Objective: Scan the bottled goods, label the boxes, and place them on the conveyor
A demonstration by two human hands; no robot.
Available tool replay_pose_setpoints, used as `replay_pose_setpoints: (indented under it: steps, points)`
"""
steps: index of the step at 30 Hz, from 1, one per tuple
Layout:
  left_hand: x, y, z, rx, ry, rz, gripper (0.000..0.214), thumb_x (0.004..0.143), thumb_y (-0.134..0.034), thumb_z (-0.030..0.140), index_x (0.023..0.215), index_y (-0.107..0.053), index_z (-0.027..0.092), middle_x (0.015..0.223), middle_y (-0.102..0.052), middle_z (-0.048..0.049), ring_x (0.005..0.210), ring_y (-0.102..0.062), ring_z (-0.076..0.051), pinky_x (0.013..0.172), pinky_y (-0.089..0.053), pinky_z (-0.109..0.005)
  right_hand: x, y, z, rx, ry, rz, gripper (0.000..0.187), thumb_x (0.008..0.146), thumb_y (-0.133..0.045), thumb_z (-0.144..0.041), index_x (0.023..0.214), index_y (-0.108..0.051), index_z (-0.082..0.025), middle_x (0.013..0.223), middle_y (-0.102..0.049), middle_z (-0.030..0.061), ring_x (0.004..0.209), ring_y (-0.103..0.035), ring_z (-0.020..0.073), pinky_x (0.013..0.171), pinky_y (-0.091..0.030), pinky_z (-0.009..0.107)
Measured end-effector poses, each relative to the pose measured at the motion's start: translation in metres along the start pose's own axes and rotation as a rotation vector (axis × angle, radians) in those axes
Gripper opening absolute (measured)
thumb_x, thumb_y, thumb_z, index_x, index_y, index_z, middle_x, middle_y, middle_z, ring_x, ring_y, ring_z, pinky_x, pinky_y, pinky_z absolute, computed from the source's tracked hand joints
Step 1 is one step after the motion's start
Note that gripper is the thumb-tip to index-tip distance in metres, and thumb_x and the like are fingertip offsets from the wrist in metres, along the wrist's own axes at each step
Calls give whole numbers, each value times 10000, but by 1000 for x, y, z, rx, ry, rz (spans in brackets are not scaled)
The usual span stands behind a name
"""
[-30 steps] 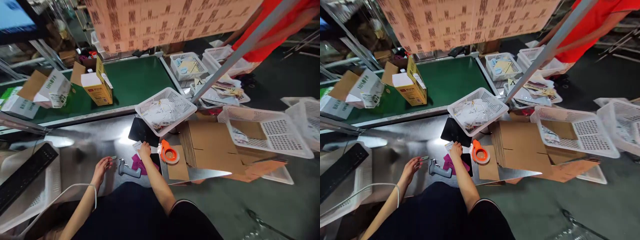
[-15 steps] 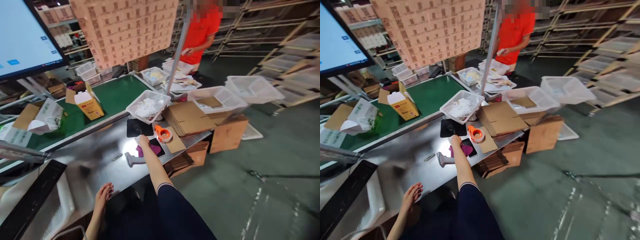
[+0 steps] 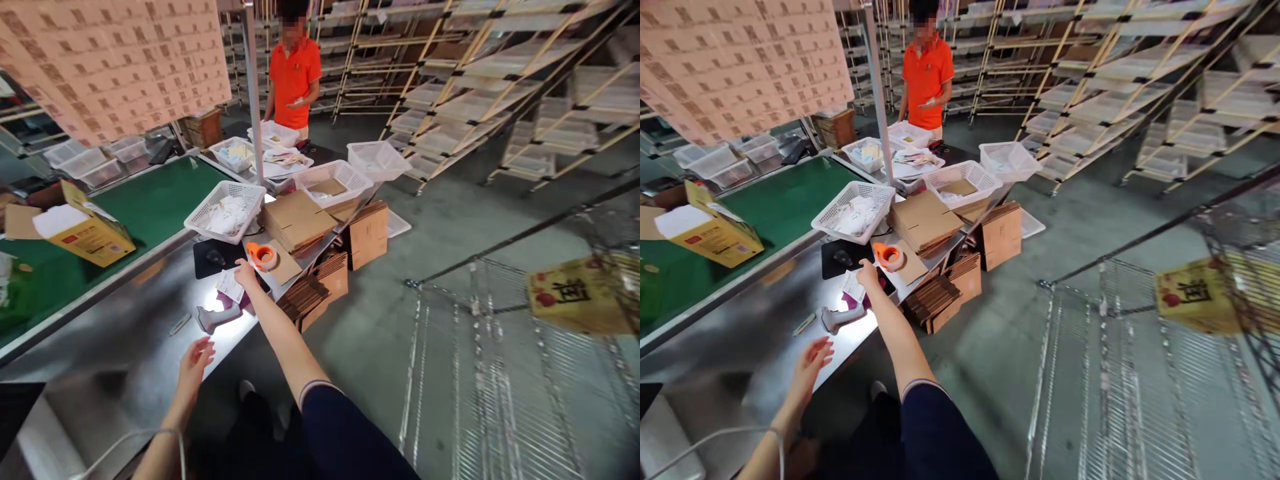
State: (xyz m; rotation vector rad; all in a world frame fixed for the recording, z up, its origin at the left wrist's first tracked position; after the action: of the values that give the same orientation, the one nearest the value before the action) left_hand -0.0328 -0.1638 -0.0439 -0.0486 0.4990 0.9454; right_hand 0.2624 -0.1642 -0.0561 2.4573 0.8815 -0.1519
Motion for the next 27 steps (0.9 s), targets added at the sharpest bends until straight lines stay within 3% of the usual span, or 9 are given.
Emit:
replay_pose_setpoints:
  steps: [3,6,9,11,15,17,20,22,27]
  points:
    - [6,-64,38,28,-58,-126,803,619,-858,602,1257,-588,196,1326,-656,-177,1061,-691,-285,739,-588,-373,-67,66,50,274,12,80,427,756,-668,-171,1180,-624,-195,911,-727,21,861,-694,177,838,-583,348]
    - [-15,-160,61,43,-130,-378,656,631,-860,558,1129,-647,187,1119,-733,-110,939,-703,-243,720,-576,-341,-158,149,113,455,4,266,455,737,-654,-217,1189,-598,-209,982,-727,40,893,-690,174,866,-577,348]
    - [-64,-268,68,83,-214,-616,438,650,-848,522,864,-678,180,785,-706,-17,728,-648,-177,652,-518,-285,-242,236,167,707,-4,401,472,686,-739,-256,1142,-620,-229,960,-732,31,863,-679,178,831,-571,345]
    - [-103,-333,69,129,-272,-772,354,697,-824,490,774,-673,180,701,-666,9,663,-599,-149,618,-470,-260,-282,293,191,864,-2,429,546,619,-826,-250,1133,-640,-242,932,-744,11,855,-681,182,799,-564,333]
    - [-175,-431,74,245,-385,-1110,296,731,-811,439,702,-678,176,638,-625,27,610,-547,-131,585,-412,-247,-333,391,217,921,-1,402,577,569,-915,-323,1102,-721,-222,894,-769,-1,815,-691,172,774,-538,314]
    - [-198,-468,80,297,-442,-1225,300,739,-814,432,673,-672,177,624,-612,27,604,-540,-132,581,-404,-249,-348,425,225,931,-7,413,495,557,-930,-391,982,-771,-193,845,-770,4,756,-678,162,756,-522,316]
    - [-217,-516,93,324,-531,-1279,254,776,-797,429,810,-719,190,727,-667,14,681,-592,-151,648,-448,-259,-360,455,243,947,-38,591,430,538,-933,-437,852,-794,-179,779,-764,6,695,-653,151,733,-497,319]
    - [-222,-548,100,326,-570,-1313,250,786,-784,424,889,-737,201,801,-704,0,734,-622,-162,698,-475,-270,-362,467,257,961,-41,723,437,544,-928,-429,887,-808,-188,768,-761,1,685,-649,146,731,-489,318]
    - [-224,-631,106,360,-525,-1539,281,744,-791,462,754,-717,191,694,-675,-4,662,-608,-162,643,-484,-280,-355,495,291,1043,-39,872,488,544,-931,-404,974,-816,-201,800,-779,25,699,-672,165,719,-506,321]
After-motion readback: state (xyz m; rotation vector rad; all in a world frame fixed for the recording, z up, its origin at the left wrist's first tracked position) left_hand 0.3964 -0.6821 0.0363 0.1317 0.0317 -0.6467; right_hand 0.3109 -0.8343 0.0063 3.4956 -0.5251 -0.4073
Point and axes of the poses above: each hand's wrist, its own x-axis towards the middle knuckle, its own y-axis out of the back of the hand, z = x × y, the point moved 2 cm from there along x, towards the middle knuckle
